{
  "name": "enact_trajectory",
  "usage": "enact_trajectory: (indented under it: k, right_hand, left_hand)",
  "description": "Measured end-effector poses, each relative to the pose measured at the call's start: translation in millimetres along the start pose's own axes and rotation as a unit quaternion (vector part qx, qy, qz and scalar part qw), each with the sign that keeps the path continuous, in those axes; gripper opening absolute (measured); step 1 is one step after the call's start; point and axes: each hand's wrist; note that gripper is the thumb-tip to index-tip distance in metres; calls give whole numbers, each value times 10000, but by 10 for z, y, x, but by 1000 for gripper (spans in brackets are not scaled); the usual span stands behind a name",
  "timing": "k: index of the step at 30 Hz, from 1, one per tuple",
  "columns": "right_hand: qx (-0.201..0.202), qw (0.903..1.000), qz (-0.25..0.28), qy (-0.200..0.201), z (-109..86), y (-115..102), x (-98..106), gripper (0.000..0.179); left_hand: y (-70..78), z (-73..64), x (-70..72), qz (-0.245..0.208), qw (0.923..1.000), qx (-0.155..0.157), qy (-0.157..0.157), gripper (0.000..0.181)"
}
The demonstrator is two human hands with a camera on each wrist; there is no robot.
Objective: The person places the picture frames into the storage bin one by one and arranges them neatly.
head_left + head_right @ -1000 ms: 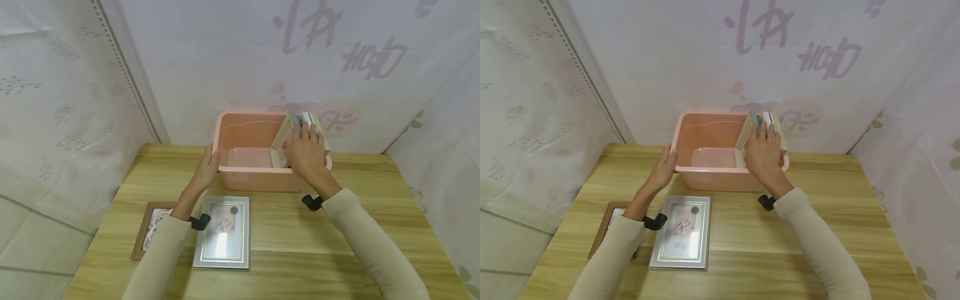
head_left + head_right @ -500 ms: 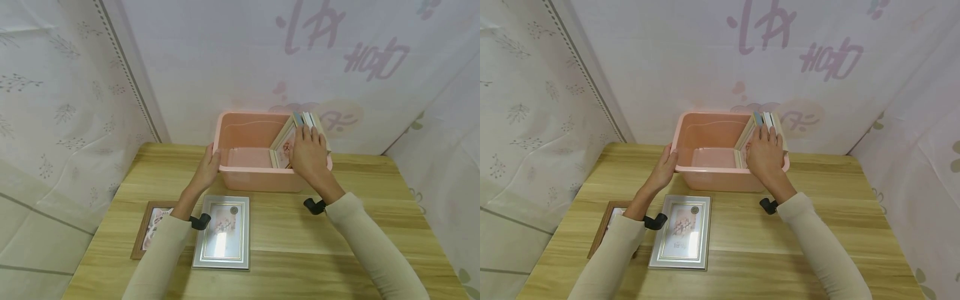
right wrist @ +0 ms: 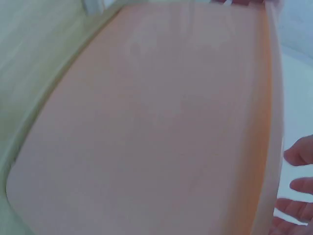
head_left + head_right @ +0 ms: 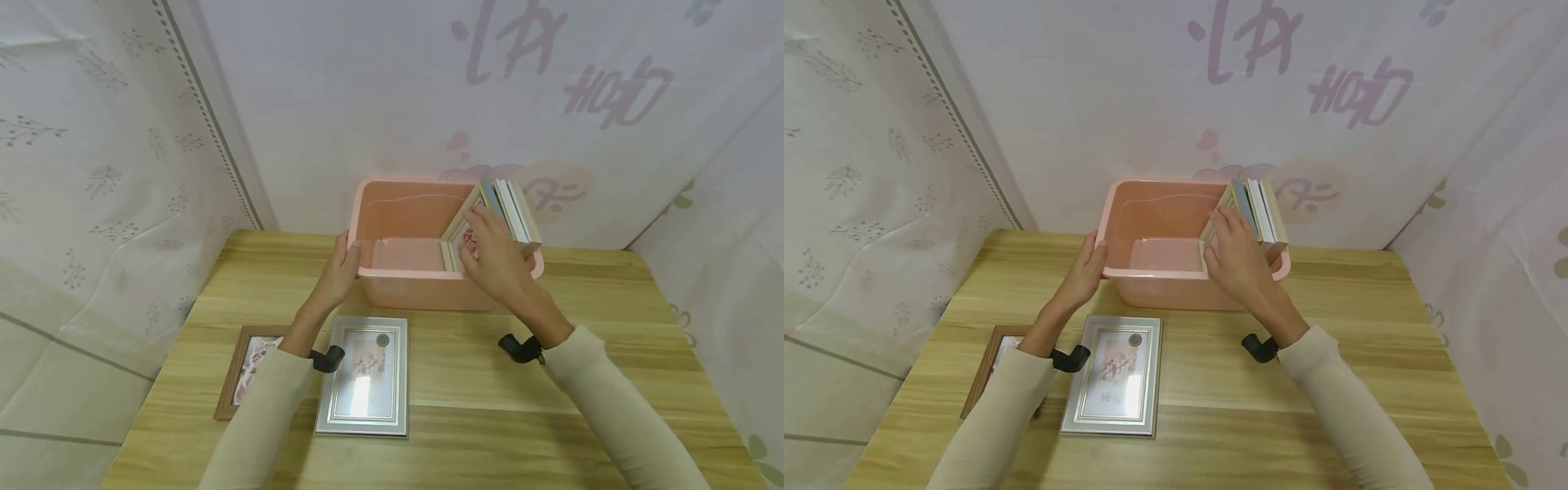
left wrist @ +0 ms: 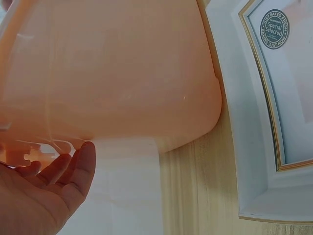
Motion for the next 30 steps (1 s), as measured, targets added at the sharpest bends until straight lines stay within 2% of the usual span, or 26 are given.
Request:
enact_trajectory:
  k: [4, 12, 18, 25, 27, 30]
  right_hand:
    - [158, 9978, 637, -48, -61, -110, -24, 53]
    - [545, 9915, 1170, -190, -208, -310, -60, 47]
    - [930, 9770, 1852, -501, -321, -426, -121, 39]
    - [1468, 9606, 2304, -521, -438, -486, -268, 28]
    - [1464, 9592, 2294, -762, -466, -499, -308, 26]
    - [1236, 9632, 1891, -1456, -514, -500, -388, 29]
  left_hand:
    - [3, -4, -1, 11, 10000, -31, -7, 54]
    - [-2, -8, 4, 72, 10000, -12, 14, 54]
    - [7, -17, 10, 71, 10000, -30, 38, 54]
    - [6, -18, 1, 68, 10000, 16, 34, 53]
    - [6, -16, 1, 76, 10000, 15, 45, 54]
    - [3, -11, -2, 27, 10000, 9, 43, 54]
Point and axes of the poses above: each hand's wrist, its own z-axis towards the middle knuckle, its own x-axis out of the back of the hand, y = z × x, and after that the axes turned 12 degrees about y, right-handed
